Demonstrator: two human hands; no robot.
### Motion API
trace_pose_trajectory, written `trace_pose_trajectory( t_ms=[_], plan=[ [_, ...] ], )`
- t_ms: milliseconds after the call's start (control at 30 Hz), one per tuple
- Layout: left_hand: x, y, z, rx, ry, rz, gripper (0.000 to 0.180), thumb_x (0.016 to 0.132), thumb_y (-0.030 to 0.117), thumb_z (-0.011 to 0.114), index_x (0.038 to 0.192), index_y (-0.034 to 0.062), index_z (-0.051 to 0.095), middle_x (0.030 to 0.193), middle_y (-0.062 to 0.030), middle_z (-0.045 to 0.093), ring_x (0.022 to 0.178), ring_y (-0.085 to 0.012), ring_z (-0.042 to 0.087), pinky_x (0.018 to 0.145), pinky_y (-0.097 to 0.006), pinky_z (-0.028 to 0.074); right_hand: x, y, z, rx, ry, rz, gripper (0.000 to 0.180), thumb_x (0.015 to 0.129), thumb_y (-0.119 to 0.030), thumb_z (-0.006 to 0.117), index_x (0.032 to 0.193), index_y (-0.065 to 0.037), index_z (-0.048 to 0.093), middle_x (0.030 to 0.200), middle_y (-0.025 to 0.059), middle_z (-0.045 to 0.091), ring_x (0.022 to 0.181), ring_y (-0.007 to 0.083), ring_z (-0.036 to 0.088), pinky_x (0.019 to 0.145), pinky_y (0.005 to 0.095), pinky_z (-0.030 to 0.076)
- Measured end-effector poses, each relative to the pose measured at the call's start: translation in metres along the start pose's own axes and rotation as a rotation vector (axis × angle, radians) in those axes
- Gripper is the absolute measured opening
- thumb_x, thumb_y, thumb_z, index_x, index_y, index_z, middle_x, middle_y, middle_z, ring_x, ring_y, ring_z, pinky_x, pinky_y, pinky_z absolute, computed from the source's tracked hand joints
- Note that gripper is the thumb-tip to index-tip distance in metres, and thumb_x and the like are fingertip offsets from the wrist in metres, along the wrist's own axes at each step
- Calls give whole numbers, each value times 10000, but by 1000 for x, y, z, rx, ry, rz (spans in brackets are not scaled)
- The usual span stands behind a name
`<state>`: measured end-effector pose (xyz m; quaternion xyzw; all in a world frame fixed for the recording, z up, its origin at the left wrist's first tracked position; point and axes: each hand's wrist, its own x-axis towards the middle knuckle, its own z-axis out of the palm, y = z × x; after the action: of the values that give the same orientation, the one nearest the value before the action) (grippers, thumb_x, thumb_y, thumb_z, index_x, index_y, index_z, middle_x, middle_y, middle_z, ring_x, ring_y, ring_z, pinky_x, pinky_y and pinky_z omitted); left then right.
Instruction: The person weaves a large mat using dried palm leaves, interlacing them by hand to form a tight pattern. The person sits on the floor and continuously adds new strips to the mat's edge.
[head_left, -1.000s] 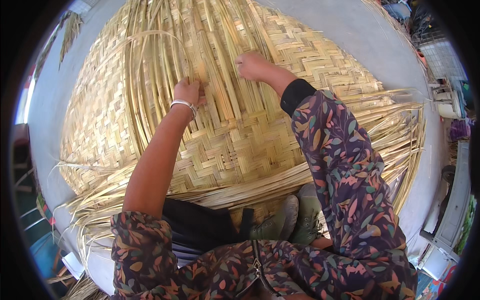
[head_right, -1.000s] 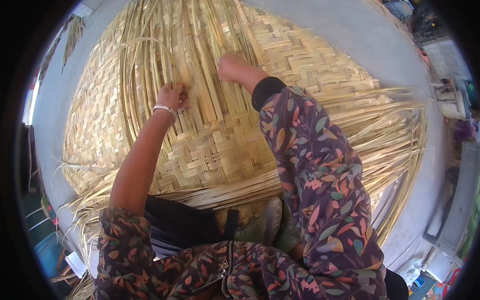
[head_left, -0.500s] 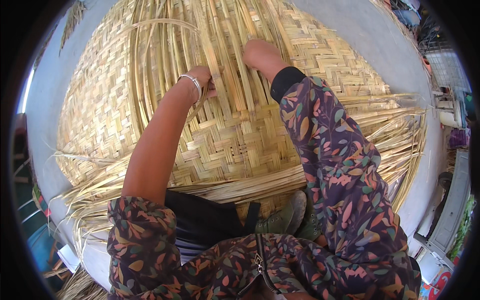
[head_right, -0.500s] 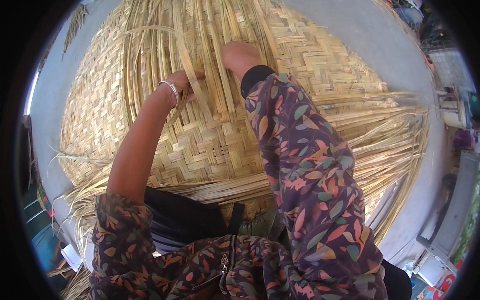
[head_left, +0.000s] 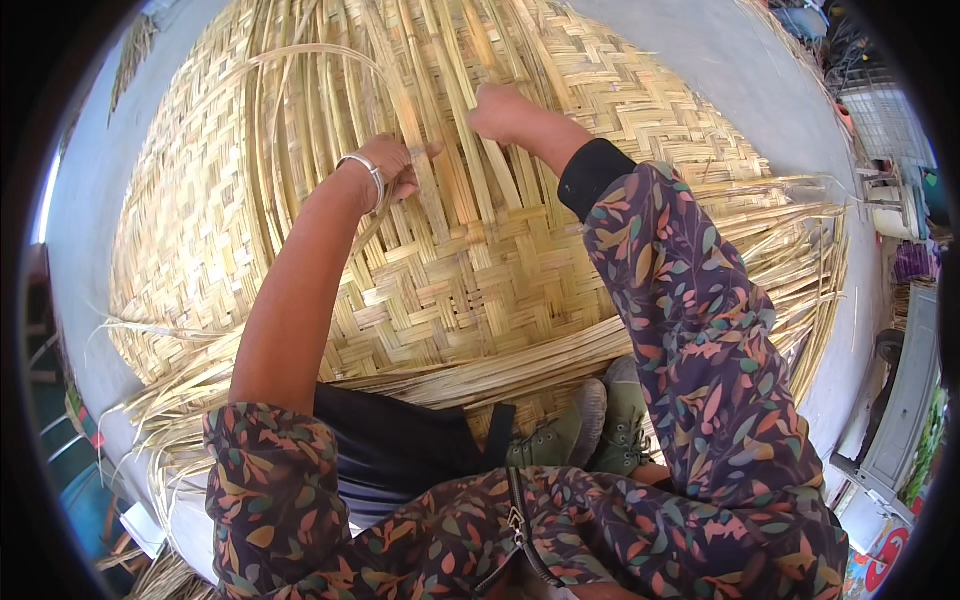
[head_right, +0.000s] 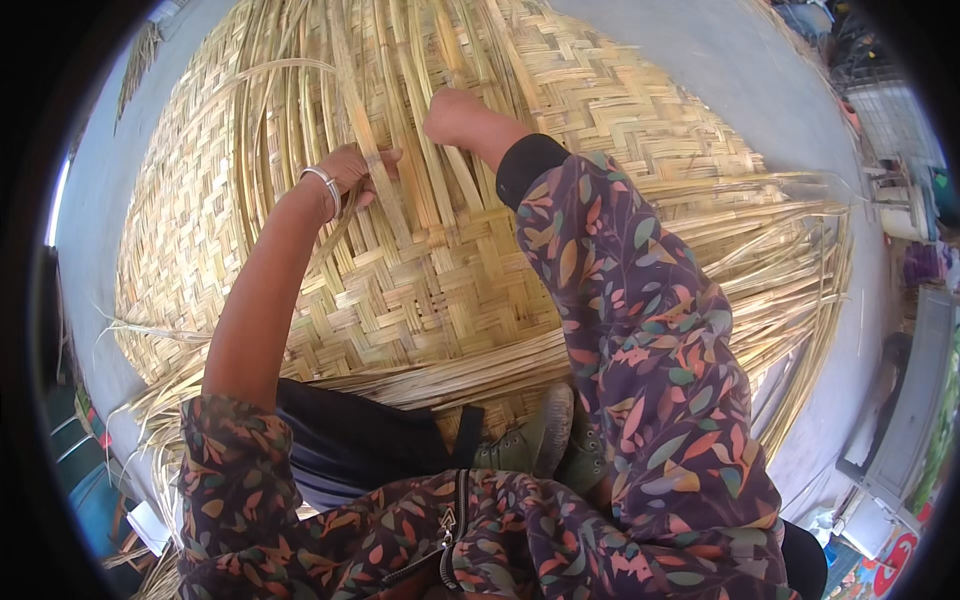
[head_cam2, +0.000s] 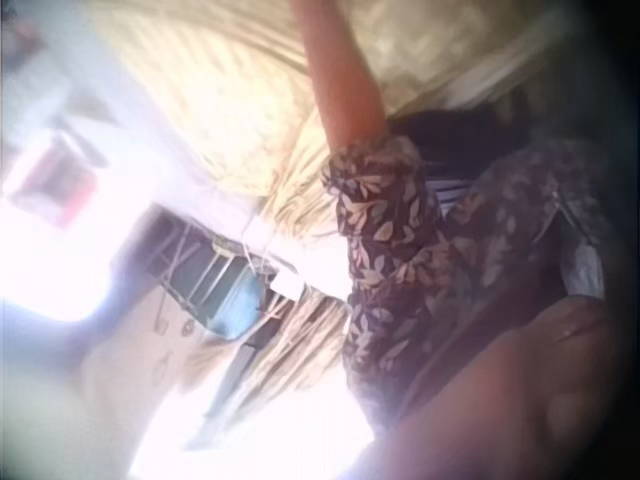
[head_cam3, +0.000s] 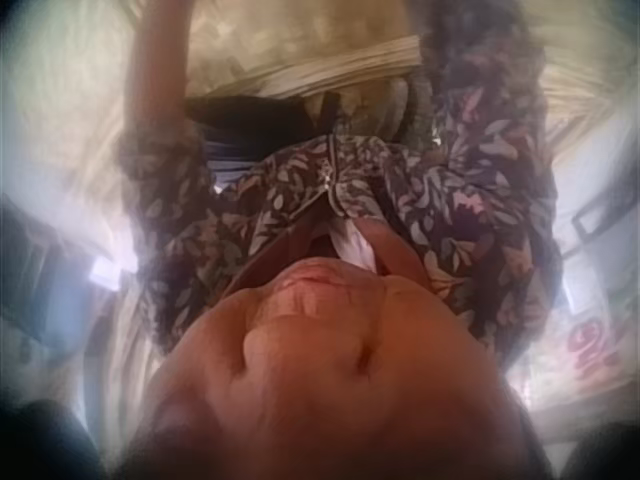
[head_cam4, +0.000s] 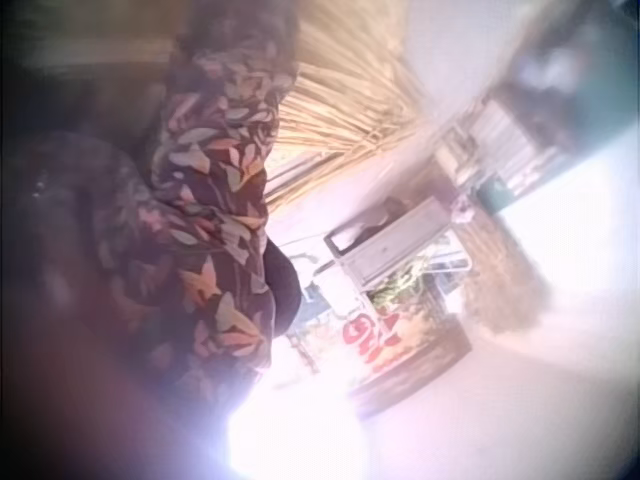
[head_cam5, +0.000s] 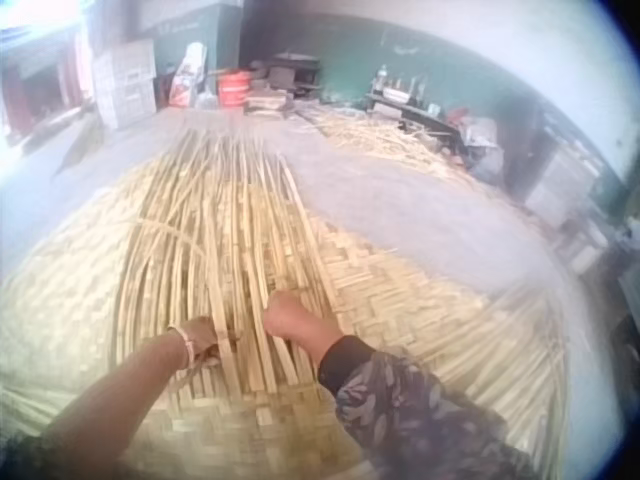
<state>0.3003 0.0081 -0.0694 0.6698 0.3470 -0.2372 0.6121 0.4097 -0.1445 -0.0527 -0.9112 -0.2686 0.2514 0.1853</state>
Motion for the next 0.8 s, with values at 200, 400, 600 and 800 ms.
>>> trace_pose_trajectory(
  t_ms=[200, 400, 600, 800],
  plan=[
    [16, -25, -13, -109, -66, 20, 345, 798, 183, 707, 1057, -4, 575, 839, -58, 628, 511, -100, 532, 405, -223, 434, 1, -2, -1, 259, -120, 199, 250, 807, -132, 536, 942, 67, 607, 865, 190, 631, 783, 264, 641, 672, 388, 524],
    [-19, -13, 7, -233, -82, 143, 400, 817, 114, 663, 1169, 4, 508, 939, -65, 619, 698, -135, 593, 568, -272, 517, -11, 46, -4, 901, -289, 75, 243, 835, -252, 635, 952, -46, 585, 843, 21, 569, 749, 138, 553, 675, 318, 475],
    [-14, -23, 3, -211, 96, 49, 314, 843, 81, 615, 1123, 9, 491, 936, -80, 625, 714, -155, 615, 596, -282, 539, -29, 46, -5, 1031, -328, -40, 264, 850, -267, 644, 993, -56, 578, 904, 24, 589, 845, 138, 569, 769, 303, 457],
    [-24, -21, 9, -362, 70, 64, 228, 873, 108, 590, 1073, 15, 532, 902, -78, 634, 663, -159, 612, 597, -271, 546, -35, 57, 1, 1200, -336, -125, 346, 861, -267, 638, 1093, -27, 547, 1013, 48, 612, 950, 154, 585, 851, 323, 460]
  ],
)
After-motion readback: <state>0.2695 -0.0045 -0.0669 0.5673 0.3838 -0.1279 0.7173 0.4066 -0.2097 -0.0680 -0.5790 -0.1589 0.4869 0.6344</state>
